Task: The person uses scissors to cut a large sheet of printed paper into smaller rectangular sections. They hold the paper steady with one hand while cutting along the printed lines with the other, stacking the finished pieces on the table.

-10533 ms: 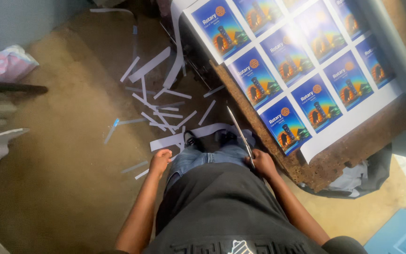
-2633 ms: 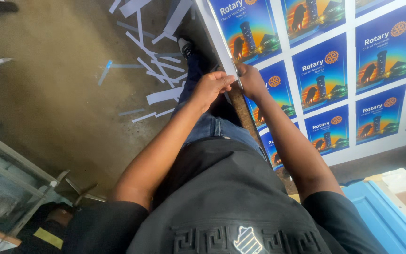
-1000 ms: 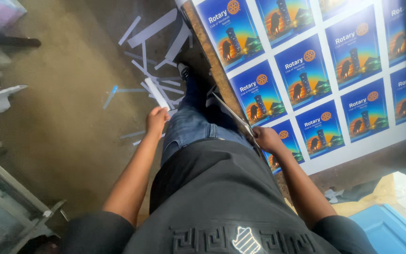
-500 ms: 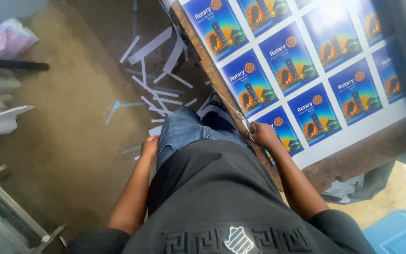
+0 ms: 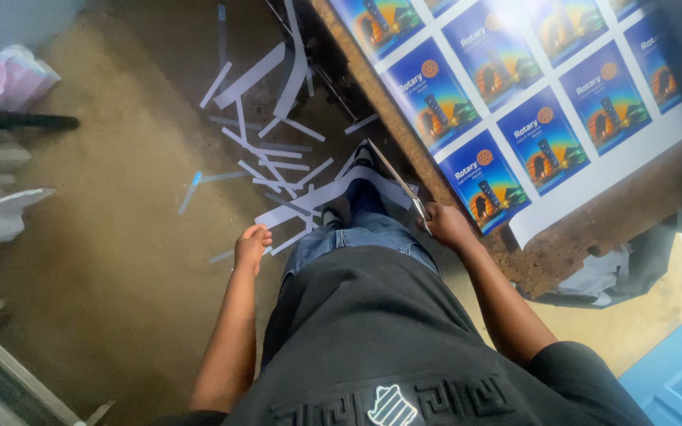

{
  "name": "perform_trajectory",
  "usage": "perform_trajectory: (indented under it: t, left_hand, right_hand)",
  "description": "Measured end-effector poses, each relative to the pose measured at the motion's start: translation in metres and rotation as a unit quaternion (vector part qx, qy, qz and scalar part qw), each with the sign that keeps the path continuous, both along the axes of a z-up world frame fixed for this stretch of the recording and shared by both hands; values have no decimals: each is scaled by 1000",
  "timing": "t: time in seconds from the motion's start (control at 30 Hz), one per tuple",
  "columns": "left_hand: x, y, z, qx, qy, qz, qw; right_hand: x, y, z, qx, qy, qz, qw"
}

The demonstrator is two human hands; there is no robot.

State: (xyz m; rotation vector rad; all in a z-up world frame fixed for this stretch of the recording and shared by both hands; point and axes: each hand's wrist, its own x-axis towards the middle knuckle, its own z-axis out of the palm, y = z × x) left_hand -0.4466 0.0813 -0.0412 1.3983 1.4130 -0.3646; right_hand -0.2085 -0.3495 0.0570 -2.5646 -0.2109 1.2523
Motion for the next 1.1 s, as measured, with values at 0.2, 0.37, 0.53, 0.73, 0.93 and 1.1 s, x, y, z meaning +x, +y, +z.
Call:
perform_trajectory:
  t: [0.2, 0.37, 0.53, 0.73, 0.93, 1.1]
  left_hand:
    - [-140, -30, -70, -33, 34, 1, 999]
    - [-188, -56, -86, -39, 91, -70, 993]
    - [-163, -54, -84, -39, 66, -73, 994]
    - [-74, -52, -35, -28, -8, -66, 997]
    - [13, -111, -27, -49, -72, -59, 994]
    - [82, -218, -7, -95, -143, -93, 981]
  right_hand:
    - [-77, 1, 17, -26, 40, -44, 998]
    - [-121, -5, 52, -15, 62, -65, 996]
    - [-134, -33, 45, -22, 39, -104, 994]
    - [-138, -68, 50, -18, 36, -153, 987]
    - [-148, -110, 63, 67, 42, -280, 957]
    - [-145, -189, 57, 172, 70, -335, 924]
